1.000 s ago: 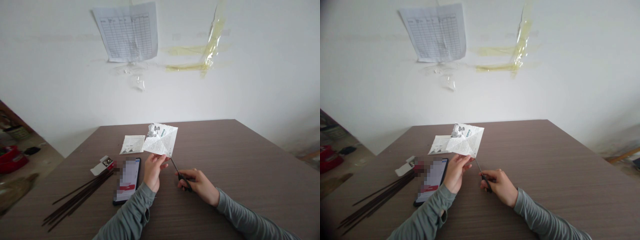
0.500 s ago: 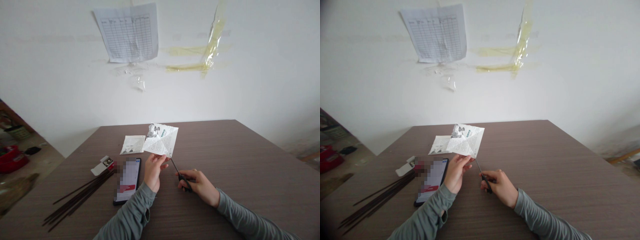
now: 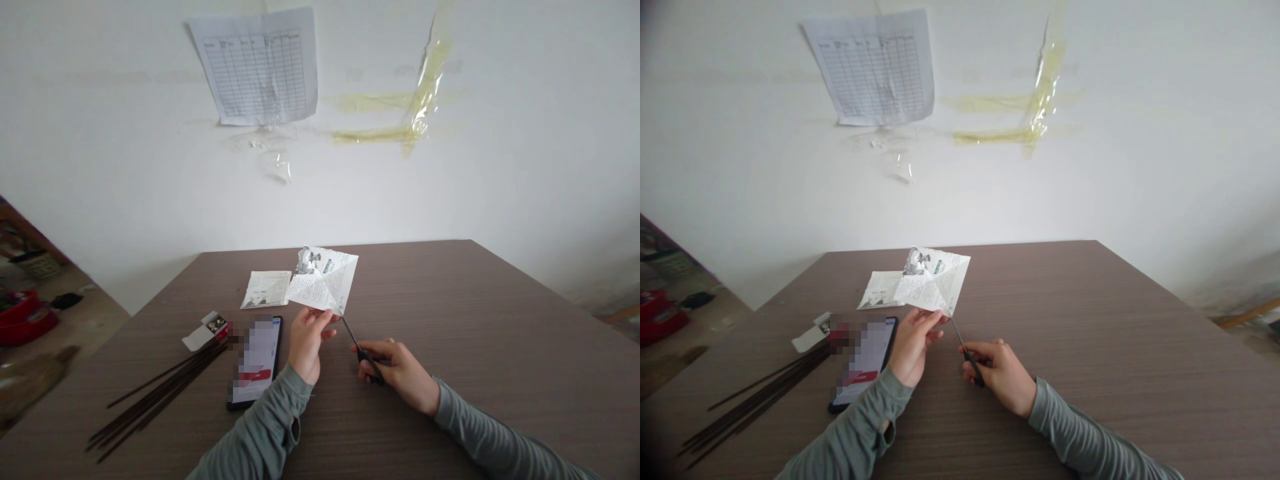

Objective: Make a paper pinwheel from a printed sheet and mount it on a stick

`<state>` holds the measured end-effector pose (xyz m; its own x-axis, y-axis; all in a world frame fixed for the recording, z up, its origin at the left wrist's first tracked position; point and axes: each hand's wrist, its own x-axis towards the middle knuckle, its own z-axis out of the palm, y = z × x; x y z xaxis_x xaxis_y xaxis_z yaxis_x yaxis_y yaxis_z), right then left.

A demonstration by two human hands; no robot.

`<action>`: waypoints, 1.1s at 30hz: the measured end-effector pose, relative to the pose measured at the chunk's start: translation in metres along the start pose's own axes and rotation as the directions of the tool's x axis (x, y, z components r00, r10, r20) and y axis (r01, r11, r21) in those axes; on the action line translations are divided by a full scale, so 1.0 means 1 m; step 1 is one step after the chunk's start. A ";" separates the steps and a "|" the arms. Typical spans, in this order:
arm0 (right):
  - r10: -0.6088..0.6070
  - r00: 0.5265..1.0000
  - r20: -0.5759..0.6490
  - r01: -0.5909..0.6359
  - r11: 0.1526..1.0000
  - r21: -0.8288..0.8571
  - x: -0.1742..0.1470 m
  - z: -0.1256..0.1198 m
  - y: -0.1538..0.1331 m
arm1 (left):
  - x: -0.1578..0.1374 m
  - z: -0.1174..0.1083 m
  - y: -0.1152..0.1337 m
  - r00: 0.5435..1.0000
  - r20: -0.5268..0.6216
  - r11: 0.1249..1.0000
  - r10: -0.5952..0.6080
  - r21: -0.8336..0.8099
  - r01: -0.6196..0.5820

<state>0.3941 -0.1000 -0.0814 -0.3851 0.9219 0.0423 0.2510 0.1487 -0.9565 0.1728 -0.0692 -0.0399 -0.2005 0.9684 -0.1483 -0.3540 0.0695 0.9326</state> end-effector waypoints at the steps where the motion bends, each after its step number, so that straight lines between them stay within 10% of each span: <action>1: 0.000 1.000 -0.005 0.000 1.000 -0.003 0.000 0.000 -0.001 | 0.000 0.000 0.000 1.000 0.000 1.000 -0.001 0.000 0.001; 33: -0.027 1.000 0.010 0.028 0.999 -0.017 0.000 -0.002 -0.005 | 0.004 -0.004 0.005 1.000 0.015 0.999 0.005 0.040 -0.006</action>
<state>0.3943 -0.1006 -0.0760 -0.4003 0.9140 0.0657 0.2556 0.1803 -0.9498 0.1661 -0.0661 -0.0372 -0.1883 0.9723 -0.1381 -0.3158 0.0733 0.9460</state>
